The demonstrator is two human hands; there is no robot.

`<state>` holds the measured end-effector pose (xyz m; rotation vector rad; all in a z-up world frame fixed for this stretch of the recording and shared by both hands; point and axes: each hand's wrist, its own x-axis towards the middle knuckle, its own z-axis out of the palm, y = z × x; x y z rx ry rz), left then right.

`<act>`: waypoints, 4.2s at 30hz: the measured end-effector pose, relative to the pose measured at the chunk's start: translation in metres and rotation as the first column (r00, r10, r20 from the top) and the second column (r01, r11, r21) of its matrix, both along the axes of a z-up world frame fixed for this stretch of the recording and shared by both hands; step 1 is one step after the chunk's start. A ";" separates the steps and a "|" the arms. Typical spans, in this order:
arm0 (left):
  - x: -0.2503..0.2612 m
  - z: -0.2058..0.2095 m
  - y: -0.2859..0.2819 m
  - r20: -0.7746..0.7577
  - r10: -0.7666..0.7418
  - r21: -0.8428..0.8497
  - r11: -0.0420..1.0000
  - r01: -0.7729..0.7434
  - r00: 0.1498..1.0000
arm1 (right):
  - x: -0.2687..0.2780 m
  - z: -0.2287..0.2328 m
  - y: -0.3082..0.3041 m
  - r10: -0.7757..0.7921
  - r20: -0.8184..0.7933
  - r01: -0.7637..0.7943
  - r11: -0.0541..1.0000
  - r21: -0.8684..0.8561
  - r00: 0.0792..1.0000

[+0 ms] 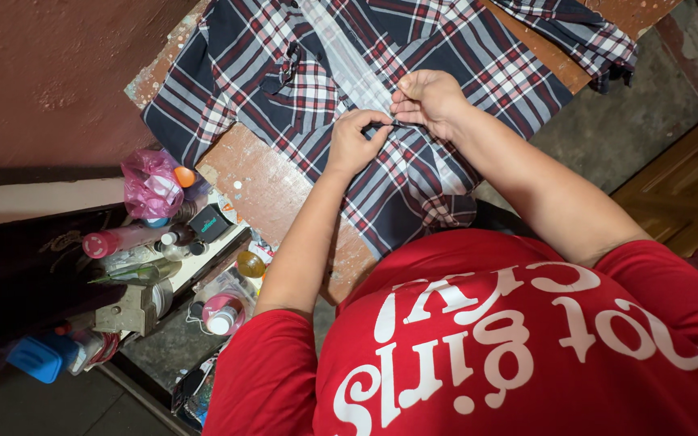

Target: The person sews a button onto a plaid shirt using a needle and thread. They repeatedly pass the needle through the button and fabric, pull the thread tight, and trim the thread with scissors.

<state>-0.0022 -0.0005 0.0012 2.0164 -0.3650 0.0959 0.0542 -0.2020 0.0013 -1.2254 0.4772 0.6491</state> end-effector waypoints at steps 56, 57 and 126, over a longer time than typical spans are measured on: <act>0.011 0.055 -0.002 -0.103 0.157 0.425 0.900 -0.100 0.982 | 0.030 -0.031 -0.041 0.314 0.100 -0.324 0.825 0.463 0.944; 0.010 0.054 -0.003 -0.102 0.167 0.429 0.897 -0.109 0.981 | 0.030 -0.033 -0.040 0.323 0.099 -0.331 0.823 0.461 0.941; -0.035 0.063 -0.103 -0.008 0.685 0.139 0.722 -0.678 0.728 | -0.005 0.000 -0.047 0.410 0.498 -0.416 0.903 -0.105 0.764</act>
